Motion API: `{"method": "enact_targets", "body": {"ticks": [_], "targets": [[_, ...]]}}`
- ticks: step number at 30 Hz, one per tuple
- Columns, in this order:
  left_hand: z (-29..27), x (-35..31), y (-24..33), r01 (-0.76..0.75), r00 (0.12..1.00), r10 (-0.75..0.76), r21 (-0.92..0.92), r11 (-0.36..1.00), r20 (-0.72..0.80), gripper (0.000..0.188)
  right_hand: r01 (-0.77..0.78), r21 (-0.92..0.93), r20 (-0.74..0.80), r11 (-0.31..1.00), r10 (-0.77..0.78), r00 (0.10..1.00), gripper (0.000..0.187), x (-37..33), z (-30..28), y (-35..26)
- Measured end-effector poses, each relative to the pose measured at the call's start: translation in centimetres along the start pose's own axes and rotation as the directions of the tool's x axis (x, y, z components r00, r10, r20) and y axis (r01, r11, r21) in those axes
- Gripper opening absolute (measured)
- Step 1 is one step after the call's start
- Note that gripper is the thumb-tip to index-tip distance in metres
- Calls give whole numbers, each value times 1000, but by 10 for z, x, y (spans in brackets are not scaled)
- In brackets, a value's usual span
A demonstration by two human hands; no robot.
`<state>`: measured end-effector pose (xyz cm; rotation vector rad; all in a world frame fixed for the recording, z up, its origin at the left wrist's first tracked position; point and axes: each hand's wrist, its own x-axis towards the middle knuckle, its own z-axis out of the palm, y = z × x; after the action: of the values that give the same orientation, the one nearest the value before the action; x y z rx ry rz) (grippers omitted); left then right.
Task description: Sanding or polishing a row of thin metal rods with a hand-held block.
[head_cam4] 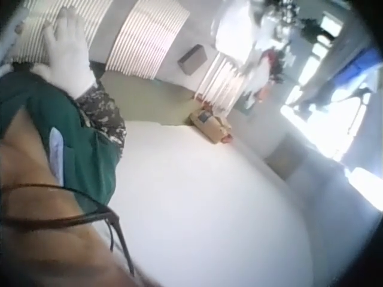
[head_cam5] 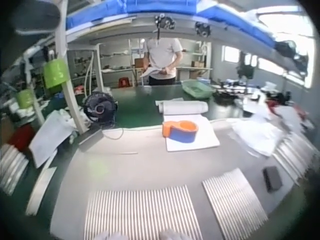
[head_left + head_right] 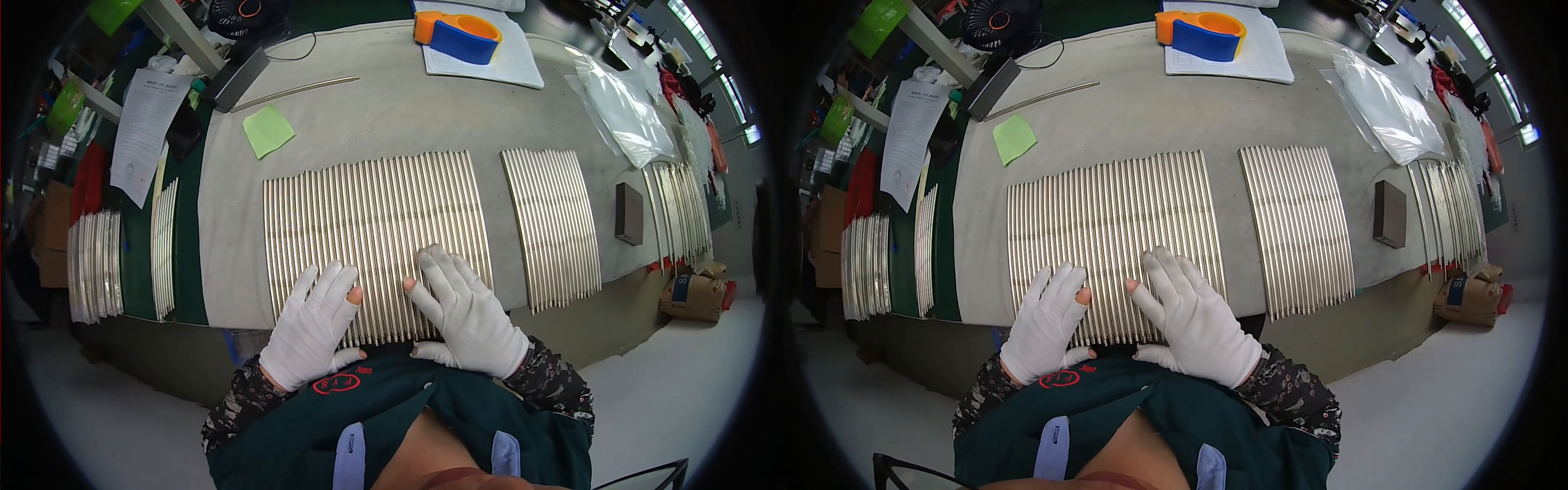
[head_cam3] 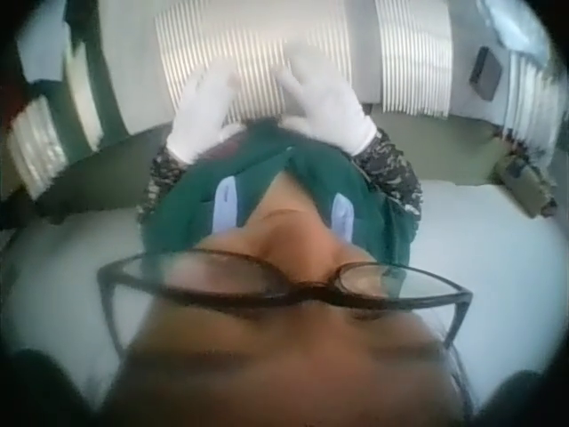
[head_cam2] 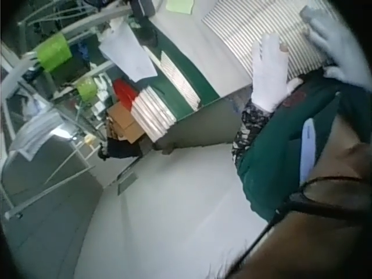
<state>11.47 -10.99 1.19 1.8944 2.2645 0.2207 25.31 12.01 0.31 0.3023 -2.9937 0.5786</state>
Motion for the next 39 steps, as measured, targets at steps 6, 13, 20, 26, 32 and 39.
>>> {"method": "enact_targets", "body": {"ticks": [6,13,20,26,32,39], "targets": [[4,-3,-2,17,1000,-17,9,1000,3,94,-309,-182,-304,933,246,920,82,-54,-16,61],[4,-3,-2,27,1000,-28,40,999,13,89,-424,-244,-279,872,355,892,77,-66,-12,85],[0,3,2,14,1000,-13,57,998,-17,95,-251,-142,-131,958,233,964,87,-34,-3,43],[0,-2,3,47,999,-46,58,997,-20,91,-346,-124,-346,930,287,893,83,-57,-22,64],[10,-7,-4,27,1000,-27,42,999,7,94,-644,-221,-399,732,535,745,84,-107,-14,115],[4,-1,-1,17,1000,-16,51,999,-20,93,-533,-227,-350,815,443,826,82,-87,-8,93]]}}
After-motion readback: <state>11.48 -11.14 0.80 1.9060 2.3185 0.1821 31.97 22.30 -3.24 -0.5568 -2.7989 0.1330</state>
